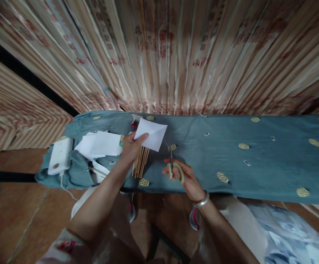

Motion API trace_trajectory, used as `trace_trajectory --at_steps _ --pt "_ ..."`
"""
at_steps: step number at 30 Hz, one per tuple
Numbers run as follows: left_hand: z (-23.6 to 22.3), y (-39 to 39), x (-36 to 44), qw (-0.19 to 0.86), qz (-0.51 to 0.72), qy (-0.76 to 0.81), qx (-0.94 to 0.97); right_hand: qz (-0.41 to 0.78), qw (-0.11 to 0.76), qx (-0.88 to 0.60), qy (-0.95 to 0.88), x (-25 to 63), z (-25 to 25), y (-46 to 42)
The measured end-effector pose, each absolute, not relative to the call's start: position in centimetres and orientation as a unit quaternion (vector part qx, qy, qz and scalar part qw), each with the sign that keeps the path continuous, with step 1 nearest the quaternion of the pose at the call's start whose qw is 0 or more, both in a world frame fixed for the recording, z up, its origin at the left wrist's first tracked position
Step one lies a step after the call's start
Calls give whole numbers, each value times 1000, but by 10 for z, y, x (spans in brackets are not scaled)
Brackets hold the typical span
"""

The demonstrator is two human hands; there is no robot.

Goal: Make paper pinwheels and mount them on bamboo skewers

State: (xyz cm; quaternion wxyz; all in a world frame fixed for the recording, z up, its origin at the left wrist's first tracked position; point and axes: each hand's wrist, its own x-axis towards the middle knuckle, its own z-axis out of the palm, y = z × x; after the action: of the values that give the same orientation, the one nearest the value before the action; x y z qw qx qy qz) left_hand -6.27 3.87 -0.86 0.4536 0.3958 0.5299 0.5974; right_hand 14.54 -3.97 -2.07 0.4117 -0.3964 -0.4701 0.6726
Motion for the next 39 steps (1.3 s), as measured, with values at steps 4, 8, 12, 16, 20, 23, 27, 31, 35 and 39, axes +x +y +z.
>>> trace_trajectory --at_steps 4,8,12,16,20,23,27,31,35,39 --pt "-15 41 -60 415 577 543 446 677 360 -391 -509 150 -22 -51" --pt "-20 44 -58 381 571 547 480 696 347 -381 -500 153 -23 -48" --pt "-21 44 -56 358 566 550 499 700 335 -374 -507 152 -26 -47" --pt "-20 42 -54 363 562 545 505 685 337 -385 -518 149 -30 -45" --pt "-19 41 -52 363 557 545 510 682 336 -396 -515 147 -32 -44" --pt "-18 40 -52 356 552 551 514 686 341 -392 -509 146 -33 -43" --pt "-17 40 -52 358 550 553 513 685 343 -396 -507 145 -31 -43" --pt "-16 39 -52 357 552 553 513 678 338 -407 -511 145 -28 -42" --pt "-16 39 -52 360 553 549 514 679 337 -409 -508 144 -28 -42" --pt "-17 39 -52 359 548 554 514 684 339 -413 -497 144 -29 -43"
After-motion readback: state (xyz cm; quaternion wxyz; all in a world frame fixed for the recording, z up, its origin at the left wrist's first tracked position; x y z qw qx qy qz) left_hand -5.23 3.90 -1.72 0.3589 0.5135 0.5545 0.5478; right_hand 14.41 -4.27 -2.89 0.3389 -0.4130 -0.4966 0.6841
